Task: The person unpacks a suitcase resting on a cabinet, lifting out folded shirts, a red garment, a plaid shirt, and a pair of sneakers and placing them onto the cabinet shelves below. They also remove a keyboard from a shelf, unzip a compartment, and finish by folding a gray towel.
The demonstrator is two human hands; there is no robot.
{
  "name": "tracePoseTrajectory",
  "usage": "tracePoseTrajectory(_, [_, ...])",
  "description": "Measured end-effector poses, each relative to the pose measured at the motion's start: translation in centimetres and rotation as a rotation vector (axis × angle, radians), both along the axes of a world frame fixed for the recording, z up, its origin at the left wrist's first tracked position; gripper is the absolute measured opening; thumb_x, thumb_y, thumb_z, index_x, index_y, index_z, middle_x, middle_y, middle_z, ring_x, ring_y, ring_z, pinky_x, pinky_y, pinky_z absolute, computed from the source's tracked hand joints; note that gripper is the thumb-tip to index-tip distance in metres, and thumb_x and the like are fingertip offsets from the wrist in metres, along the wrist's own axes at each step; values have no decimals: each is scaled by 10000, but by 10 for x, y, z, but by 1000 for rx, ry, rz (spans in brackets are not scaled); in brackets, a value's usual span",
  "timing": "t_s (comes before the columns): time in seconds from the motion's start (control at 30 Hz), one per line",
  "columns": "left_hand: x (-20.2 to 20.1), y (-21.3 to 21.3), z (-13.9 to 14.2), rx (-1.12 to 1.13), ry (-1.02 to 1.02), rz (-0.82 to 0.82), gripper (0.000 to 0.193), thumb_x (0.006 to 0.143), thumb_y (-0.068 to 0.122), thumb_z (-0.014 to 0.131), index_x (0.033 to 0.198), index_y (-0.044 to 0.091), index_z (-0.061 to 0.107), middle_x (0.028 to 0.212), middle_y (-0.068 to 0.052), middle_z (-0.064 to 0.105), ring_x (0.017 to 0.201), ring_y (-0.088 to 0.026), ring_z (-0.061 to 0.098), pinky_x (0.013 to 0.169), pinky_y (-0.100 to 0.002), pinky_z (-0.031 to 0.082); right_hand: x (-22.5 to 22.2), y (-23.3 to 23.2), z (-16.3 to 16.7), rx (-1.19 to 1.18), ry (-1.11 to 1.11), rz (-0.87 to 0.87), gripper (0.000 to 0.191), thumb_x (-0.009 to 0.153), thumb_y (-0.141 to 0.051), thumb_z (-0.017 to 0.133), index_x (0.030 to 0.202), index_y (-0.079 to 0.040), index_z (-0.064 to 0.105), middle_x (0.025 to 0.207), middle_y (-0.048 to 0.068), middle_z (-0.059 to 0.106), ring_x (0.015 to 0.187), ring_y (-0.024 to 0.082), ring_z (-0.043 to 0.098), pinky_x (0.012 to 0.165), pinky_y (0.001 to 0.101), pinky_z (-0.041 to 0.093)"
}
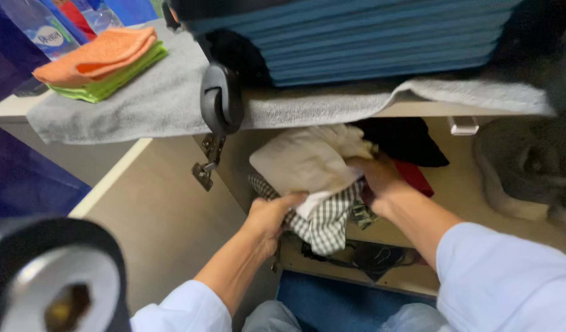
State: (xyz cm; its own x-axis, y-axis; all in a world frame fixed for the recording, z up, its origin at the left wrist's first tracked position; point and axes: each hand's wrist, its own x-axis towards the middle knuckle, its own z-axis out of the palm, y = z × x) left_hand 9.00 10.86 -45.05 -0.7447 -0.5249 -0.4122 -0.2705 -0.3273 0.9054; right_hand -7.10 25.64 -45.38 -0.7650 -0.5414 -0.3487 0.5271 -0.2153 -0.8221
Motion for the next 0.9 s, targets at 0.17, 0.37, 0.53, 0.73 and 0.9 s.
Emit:
tracePoseTrajectory(0.17, [-51, -21, -11, -144, -6, 65, 920, 751, 340, 814, 1482, 24, 354, 1459, -147, 534, 1232, -251, 586, 1023, -428, 507, -46, -41, -11, -337, 224, -52, 603, 871, -77, 649, 1441, -61, 453, 1395, 139, 609, 1290, 305, 596, 1092, 423, 469])
tracePoseTrajectory(0.37, [-57, -2, -10, -450, -123, -37, 830, 831, 336, 778, 1498, 20, 397, 1396, -160, 522, 1119, -229, 542, 927, -389, 505, -27, -28, -14, 5, 203, -108, 672, 876, -74, 645, 1508, -161, 433, 1347, 41, 590, 1269, 200, 526, 1085, 365, 385])
tracePoseTrajectory(0.53, [-50, 11, 23, -459, -295, -150, 500, 874, 235, 716, 1143, -187, 713, 940, -204, 749, 711, -198, 543, 655, -374, 468, 2, -9, 23, 141, 193, 33, 411, 929, -140, 608, 1339, -110, 591, 1129, 49, 704, 1021, 202, 665, 892, 368, 537])
tracePoseTrajectory(0.73, [-27, 49, 97, -386, -23, -241, 273, 876, 156, 657, 1096, 5, 714, 927, -38, 752, 748, -103, 684, 616, -281, 515, 41, 25, 78, 118, 253, 104, 301, 893, -78, 607, 1188, -57, 662, 1033, 53, 720, 888, 155, 723, 785, 328, 592])
tracePoseTrajectory(0.9, [-4, 79, 152, -332, -20, -334, 281, 888, 173, 676, 1116, 12, 709, 935, -81, 745, 761, -123, 675, 640, -275, 513, 77, 59, 125, 260, 231, 107, 299, 948, -155, 618, 1221, -56, 684, 991, 40, 727, 857, 118, 677, 817, 310, 565])
